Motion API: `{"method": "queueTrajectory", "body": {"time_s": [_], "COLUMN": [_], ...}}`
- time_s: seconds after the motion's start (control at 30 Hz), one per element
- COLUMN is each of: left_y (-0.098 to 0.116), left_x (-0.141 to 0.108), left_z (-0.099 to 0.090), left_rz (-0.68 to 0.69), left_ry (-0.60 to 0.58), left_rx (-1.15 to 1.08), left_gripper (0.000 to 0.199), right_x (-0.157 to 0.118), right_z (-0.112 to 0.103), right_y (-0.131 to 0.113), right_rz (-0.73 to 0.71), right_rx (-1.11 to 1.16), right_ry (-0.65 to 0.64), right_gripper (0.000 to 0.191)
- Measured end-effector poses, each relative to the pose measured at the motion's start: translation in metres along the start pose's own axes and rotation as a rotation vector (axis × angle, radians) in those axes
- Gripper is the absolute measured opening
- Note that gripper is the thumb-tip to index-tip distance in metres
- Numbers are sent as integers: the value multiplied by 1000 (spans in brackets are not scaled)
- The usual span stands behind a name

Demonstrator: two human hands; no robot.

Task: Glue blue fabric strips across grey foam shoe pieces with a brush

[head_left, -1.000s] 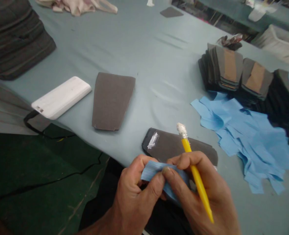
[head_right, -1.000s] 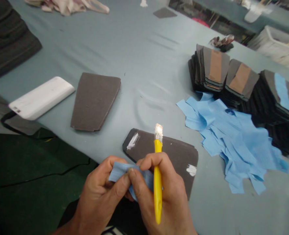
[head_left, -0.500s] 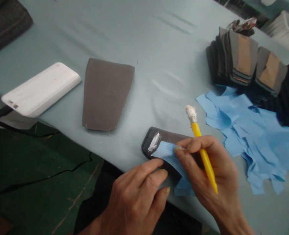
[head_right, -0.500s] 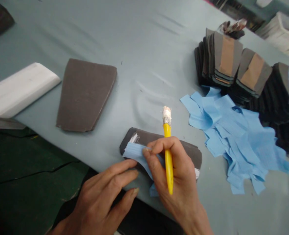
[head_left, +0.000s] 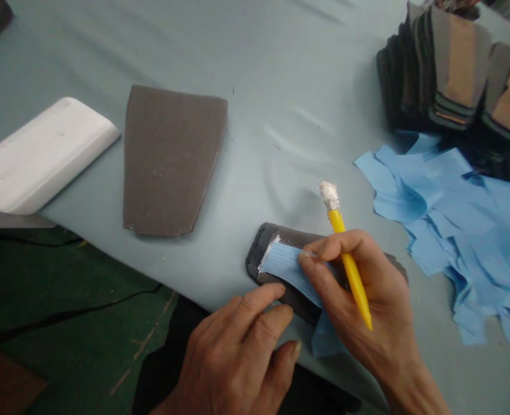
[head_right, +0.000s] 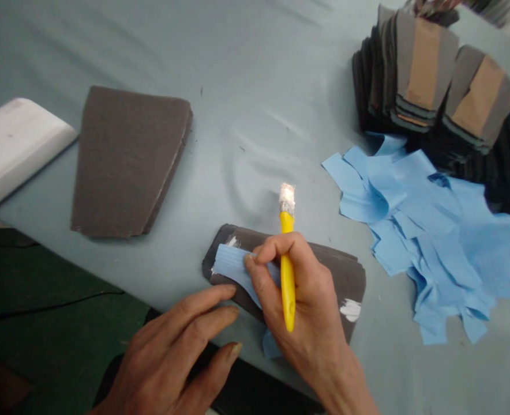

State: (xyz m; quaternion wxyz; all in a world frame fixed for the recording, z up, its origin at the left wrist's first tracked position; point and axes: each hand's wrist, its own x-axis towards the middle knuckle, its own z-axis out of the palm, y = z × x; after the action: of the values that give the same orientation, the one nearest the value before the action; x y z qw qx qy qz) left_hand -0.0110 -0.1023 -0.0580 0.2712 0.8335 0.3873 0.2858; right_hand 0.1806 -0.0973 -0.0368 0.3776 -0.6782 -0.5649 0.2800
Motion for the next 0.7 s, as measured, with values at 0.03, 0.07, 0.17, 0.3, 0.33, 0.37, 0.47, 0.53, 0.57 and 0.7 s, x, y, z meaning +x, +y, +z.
{"method": "queueTrajectory", "body": {"time_s": [0.03, 0.07, 0.17, 0.3, 0.33, 0.37, 0.47, 0.53, 0.57, 0.7], "left_y": [0, -1, -1, -1, -1, -2, -2, -1, -1, 1], "left_x": [0, 1, 2, 3, 3, 3, 4, 5, 5, 4], "left_z": [-1, -1, -2, -2, -2, -1, -2, -2, -2, -2], "left_rz": [-1, -1, 5, 0, -2, -4, -16, -22, -22, -10], "left_ry": [-6, -9, -16, -22, -22, -19, -11, -14, -11, -1], "left_rx": [-1, -1, -7, -9, -11, -15, -22, -21, -19, -11], "left_gripper": [18, 18, 17, 17, 18, 18, 17, 17, 18, 17], "right_x": [0, 1, 1, 1, 1, 1, 1, 1, 2, 2], "right_z": [0, 1, 4, 7, 7, 7, 7, 7, 7, 7], "right_y": [0, 0, -1, -3, -3, -4, -4, -4, -3, -1], "right_rz": [9, 18, 27, 12, 7, 2, -30, -50, -57, -83], "right_rx": [-12, -23, -60, -104, -113, -123, -163, -187, -197, -214], "right_ry": [3, 7, 19, 43, 48, 51, 53, 45, 40, 28], "right_gripper": [15, 15, 15, 16, 16, 16, 16, 16, 16, 17]}}
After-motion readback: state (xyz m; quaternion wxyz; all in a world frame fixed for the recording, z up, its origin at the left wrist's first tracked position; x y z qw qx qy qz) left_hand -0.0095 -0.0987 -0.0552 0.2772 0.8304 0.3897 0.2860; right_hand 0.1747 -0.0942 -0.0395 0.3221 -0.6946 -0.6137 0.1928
